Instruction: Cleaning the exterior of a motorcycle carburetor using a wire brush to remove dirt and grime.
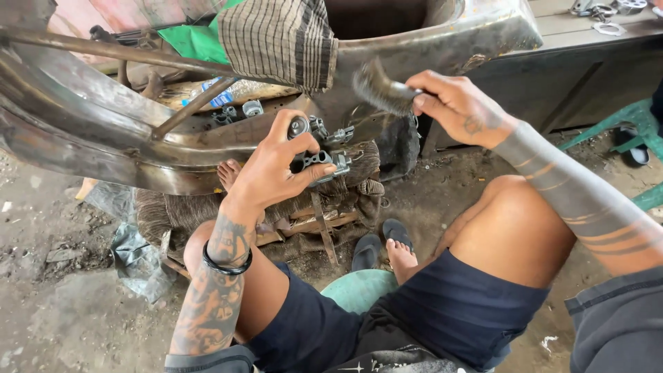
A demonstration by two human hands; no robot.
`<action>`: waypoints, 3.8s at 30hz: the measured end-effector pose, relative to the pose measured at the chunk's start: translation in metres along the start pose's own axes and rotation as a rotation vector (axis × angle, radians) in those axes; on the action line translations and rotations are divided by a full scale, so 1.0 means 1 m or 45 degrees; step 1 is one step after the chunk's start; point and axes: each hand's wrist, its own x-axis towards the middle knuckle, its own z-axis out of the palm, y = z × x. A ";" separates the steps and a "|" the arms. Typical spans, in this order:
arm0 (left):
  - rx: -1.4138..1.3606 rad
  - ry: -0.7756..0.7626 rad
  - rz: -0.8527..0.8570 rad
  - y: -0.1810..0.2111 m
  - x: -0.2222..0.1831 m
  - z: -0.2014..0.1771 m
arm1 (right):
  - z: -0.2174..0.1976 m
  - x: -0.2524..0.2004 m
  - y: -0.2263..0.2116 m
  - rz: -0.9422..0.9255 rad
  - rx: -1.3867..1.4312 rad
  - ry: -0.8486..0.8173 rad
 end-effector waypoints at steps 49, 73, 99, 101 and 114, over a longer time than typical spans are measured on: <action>0.264 -0.036 0.129 -0.007 0.016 0.014 | -0.010 -0.007 0.032 -0.175 -0.593 0.307; 0.288 -0.052 0.148 -0.007 0.011 0.009 | -0.007 0.000 0.037 -0.309 -0.617 0.341; 0.369 -0.069 0.101 -0.006 0.020 0.020 | -0.018 -0.006 0.048 -0.454 -1.032 0.448; 0.351 -0.071 0.090 -0.004 0.019 0.017 | -0.017 -0.009 0.031 -0.451 -0.883 0.410; 0.395 -0.035 0.166 -0.004 0.020 0.018 | -0.011 -0.001 0.034 -0.450 -0.720 0.320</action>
